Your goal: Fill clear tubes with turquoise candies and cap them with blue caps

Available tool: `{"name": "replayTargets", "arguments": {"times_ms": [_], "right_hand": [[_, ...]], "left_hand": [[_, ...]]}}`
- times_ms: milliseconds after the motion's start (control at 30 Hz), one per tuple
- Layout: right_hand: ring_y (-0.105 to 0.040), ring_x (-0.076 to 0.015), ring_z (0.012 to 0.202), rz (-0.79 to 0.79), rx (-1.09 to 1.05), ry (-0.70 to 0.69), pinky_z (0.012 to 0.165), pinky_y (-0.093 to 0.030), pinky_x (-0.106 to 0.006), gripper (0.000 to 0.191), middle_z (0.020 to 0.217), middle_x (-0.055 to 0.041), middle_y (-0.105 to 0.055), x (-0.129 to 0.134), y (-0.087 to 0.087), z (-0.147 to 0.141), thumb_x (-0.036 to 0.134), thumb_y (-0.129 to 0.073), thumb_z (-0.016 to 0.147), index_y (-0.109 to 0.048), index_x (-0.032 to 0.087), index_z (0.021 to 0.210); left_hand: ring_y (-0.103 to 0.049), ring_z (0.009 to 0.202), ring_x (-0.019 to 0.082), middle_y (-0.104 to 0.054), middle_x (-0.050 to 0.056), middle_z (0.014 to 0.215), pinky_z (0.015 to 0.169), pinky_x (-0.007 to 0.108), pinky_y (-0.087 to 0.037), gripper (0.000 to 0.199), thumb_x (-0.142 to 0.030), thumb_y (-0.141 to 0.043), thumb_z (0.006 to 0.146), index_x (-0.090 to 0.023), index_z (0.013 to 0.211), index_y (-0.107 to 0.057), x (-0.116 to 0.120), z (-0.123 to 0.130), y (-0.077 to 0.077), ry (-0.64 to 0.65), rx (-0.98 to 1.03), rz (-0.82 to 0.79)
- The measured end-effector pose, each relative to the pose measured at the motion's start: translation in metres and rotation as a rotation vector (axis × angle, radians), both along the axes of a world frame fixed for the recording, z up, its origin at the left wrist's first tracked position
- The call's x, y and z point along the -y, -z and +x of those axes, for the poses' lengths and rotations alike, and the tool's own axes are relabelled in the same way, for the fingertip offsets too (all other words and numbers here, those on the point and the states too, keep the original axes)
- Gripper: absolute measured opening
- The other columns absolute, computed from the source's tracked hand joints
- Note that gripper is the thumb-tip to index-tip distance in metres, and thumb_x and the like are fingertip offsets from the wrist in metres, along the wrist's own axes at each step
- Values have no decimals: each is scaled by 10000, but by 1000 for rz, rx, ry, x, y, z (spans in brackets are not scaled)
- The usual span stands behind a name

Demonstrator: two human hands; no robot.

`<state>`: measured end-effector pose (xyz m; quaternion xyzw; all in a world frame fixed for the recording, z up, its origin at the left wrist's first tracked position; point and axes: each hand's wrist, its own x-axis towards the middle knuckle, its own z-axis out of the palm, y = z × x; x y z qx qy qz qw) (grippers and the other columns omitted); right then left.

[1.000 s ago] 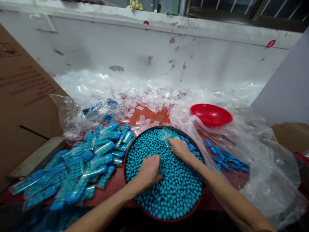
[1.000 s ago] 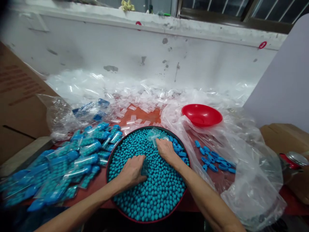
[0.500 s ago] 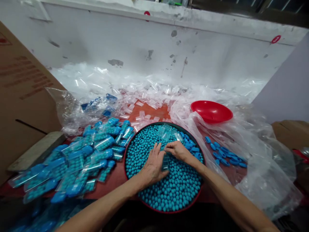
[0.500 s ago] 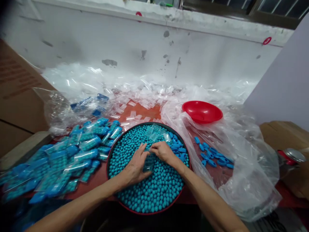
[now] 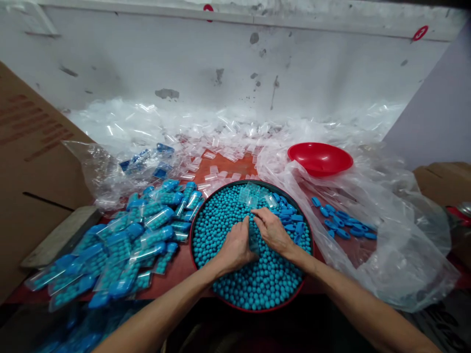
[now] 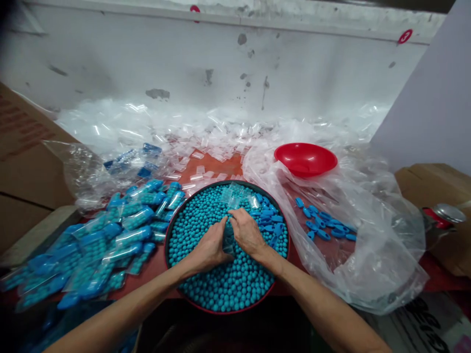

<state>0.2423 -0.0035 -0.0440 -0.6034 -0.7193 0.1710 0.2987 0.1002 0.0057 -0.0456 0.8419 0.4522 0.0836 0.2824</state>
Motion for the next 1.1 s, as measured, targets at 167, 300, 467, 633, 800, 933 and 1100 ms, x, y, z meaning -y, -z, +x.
{"name": "replayTargets", "arguments": {"times_ms": [167, 300, 467, 633, 800, 933, 1100], "right_hand": [[-521, -152, 729, -108, 177, -61, 677, -396, -257, 187, 734, -40, -568, 17, 4, 2, 197, -414, 824, -568, 170, 721], [-533, -140, 768, -89, 96, -18, 692, -381, -242, 163, 825, -35, -593, 15, -2, 2, 234, -417, 834, -570, 179, 844], [-539, -129, 734, -186, 15, -77, 655, -366, -228, 163, 799, -16, -606, 12, -5, -6, 267, -422, 832, -561, 183, 817], [-525, -125, 677, -185, 111, 29, 595, -332, -229, 197, 756, -14, -586, 20, 2, -11, 276, -364, 857, -521, 180, 787], [-517, -126, 642, -186, 233, 0, 559, -312, -235, 171, 757, -12, -578, 19, 3, -13, 254, -366, 850, -512, 183, 800], [-522, -133, 713, -157, 199, -18, 623, -351, -237, 222, 787, -30, -573, 27, -5, -6, 273, -337, 869, -532, 179, 820], [-483, -213, 929, -21, 273, -467, 813, -351, -344, 399, 992, -106, -556, 57, -20, 8, 408, -450, 802, -490, 167, 1118]], "left_hand": [[-418, 1084, 282, -442, 151, 1171, 878, 385, -347, 871, -307, -633, 538, -116, 1278, -215, 0, -3, 2, -18, 24, -51], [-431, 1064, 266, -468, 88, 1124, 876, 382, -346, 733, -258, -668, 489, -191, 1154, -369, 0, -2, -4, -5, 41, -67], [-430, 1046, 247, -460, 90, 1102, 866, 365, -363, 698, -236, -669, 486, -169, 1115, -373, -1, -2, -3, 3, 107, -70], [-460, 1001, 245, -478, 97, 1051, 834, 365, -381, 615, -276, -626, 560, -160, 1105, -366, 2, -3, 5, 4, 111, 36], [-468, 982, 260, -488, 103, 1044, 810, 384, -384, 596, -334, -615, 586, -160, 1105, -378, 3, -1, 10, 2, -2, 112], [-482, 931, 242, -511, 103, 997, 806, 371, -382, 522, -315, -550, 651, -135, 1113, -387, 5, -1, 3, 5, -46, 155], [-454, 1002, 232, -489, 109, 1072, 883, 349, -347, 581, -274, -512, 668, -139, 1199, -318, 11, -26, -15, -47, -63, 197]]}}
